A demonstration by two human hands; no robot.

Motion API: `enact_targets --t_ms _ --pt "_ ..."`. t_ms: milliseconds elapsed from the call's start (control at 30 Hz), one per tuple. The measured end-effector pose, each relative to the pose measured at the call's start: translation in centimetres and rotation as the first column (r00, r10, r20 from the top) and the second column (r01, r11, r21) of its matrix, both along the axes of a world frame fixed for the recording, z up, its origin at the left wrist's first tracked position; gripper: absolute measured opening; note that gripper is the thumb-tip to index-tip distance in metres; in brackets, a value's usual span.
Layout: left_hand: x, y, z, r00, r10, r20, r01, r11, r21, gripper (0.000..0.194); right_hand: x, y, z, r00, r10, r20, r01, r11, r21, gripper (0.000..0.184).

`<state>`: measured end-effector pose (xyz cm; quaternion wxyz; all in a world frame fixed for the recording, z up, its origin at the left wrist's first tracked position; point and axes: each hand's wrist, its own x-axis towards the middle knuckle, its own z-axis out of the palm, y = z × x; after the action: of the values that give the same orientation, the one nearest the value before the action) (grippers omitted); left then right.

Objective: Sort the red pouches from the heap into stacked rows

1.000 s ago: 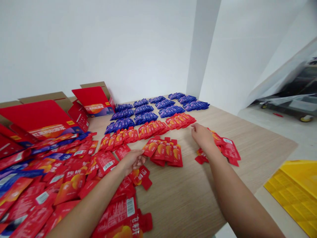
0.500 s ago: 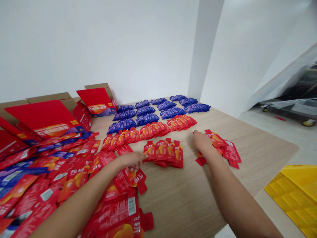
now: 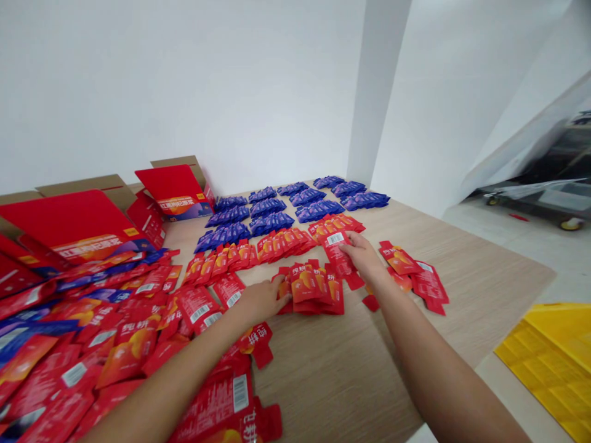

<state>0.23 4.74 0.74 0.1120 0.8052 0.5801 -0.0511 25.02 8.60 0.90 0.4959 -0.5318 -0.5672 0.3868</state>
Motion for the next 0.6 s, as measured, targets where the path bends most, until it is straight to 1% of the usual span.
enact_targets --t_ms 67,133,200,233,267,300,333,367,433,467,500,533,600 --pt "0.7 -0.7 0.2 0.999 -0.035 0.039 0.036 0.999 -0.017 0.062 -1.1 -0.5 0.0 0.969 0.095 -0.227 -0.104 0.994 -0.028 0.022" --pt "1.0 -0.9 0.5 0.998 -0.029 0.056 0.031 0.999 -0.032 0.057 -2.1 -1.0 0.3 0.926 0.182 -0.331 -0.208 0.977 -0.046 0.021" --pt "1.1 -0.8 1.0 0.996 0.030 0.086 -0.030 1.000 0.001 0.046 -2.8 -1.6 0.6 0.892 0.262 -0.368 -0.300 0.953 -0.049 0.024" --pt "1.1 -0.6 1.2 0.988 0.058 0.142 -0.064 0.997 0.037 0.042 -3.1 -1.9 0.7 0.880 0.301 -0.368 -0.341 0.939 -0.047 0.025" --pt "1.1 -0.4 1.4 0.969 0.075 0.236 -0.094 0.993 0.070 0.040 -3.4 -2.1 0.8 0.869 0.343 -0.357 -0.382 0.923 -0.045 0.026" --pt "1.2 -0.2 1.6 0.930 0.081 0.360 -0.118 0.990 0.082 0.041 -3.7 -2.3 0.9 0.856 0.389 -0.341 -0.427 0.903 -0.042 0.027" --pt "1.3 -0.1 1.7 0.867 0.082 0.491 -0.124 0.991 0.054 0.043 -4.0 -2.5 0.9 0.839 0.438 -0.322 -0.475 0.879 -0.041 0.028" --pt "1.4 0.0 1.9 0.789 0.093 0.608 -0.109 0.994 -0.010 0.044 -4.3 -2.8 1.0 0.818 0.487 -0.306 -0.523 0.851 -0.045 0.029" --pt "1.7 0.1 1.9 0.629 0.166 0.760 -0.034 0.982 -0.186 0.043 -4.8 -3.2 1.1 0.774 0.552 -0.309 -0.596 0.800 -0.064 0.030" --pt "1.9 0.1 2.0 0.558 0.208 0.804 0.003 0.968 -0.253 0.042 -5.0 -3.4 1.2 0.757 0.564 -0.330 -0.616 0.784 -0.073 0.030" --pt "1.9 0.1 2.0 0.490 0.242 0.837 0.024 0.956 -0.291 0.041 -5.2 -3.5 1.3 0.746 0.563 -0.356 -0.625 0.776 -0.083 0.030" --pt "1.9 0.1 2.0 0.419 0.272 0.866 0.017 0.952 -0.307 0.041 -5.3 -3.6 1.4 0.741 0.552 -0.383 -0.625 0.776 -0.090 0.030" --pt "1.6 0.3 2.1 0.272 0.322 0.907 -0.056 0.946 -0.319 0.042 -5.3 -3.8 1.5 0.737 0.528 -0.421 -0.617 0.780 -0.102 0.031"
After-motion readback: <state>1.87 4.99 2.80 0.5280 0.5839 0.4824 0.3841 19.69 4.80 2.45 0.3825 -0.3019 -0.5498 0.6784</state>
